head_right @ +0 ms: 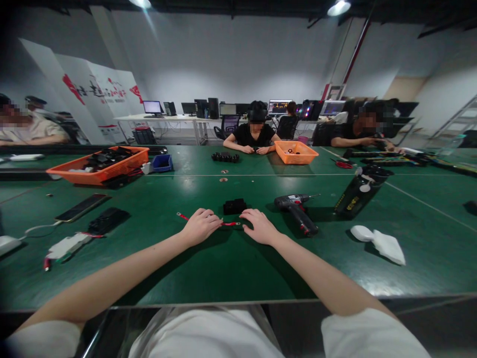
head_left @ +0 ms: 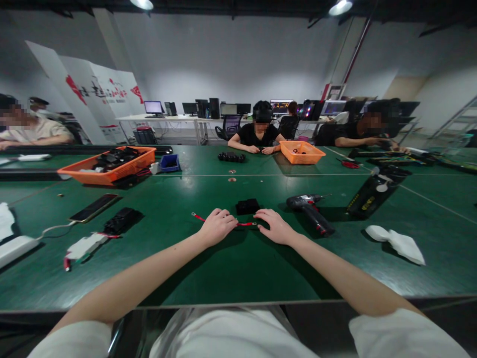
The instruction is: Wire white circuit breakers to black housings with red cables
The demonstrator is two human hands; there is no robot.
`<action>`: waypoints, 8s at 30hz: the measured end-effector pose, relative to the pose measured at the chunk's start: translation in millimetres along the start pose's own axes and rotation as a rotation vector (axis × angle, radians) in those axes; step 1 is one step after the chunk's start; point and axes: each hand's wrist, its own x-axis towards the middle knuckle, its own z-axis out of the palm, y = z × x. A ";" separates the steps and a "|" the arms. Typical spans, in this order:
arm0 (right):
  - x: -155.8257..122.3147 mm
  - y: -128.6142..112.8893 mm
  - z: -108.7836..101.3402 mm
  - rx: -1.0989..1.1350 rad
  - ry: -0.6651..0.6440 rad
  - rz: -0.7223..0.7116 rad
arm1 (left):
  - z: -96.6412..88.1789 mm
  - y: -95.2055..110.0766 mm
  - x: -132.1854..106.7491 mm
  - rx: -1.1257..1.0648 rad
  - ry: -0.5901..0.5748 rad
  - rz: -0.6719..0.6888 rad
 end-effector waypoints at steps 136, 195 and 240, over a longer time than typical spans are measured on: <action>-2.2 34.3 -40.3 -0.351 -0.010 0.188 | 4.1 -24.6 -8.3 0.032 -0.001 -0.080; 1.2 47.4 -18.8 -0.111 0.001 0.265 | 1.1 -23.6 -7.9 0.033 -0.015 -0.090; 17.3 38.8 -28.6 0.001 0.076 0.294 | 1.9 -24.6 -12.6 0.016 0.054 -0.104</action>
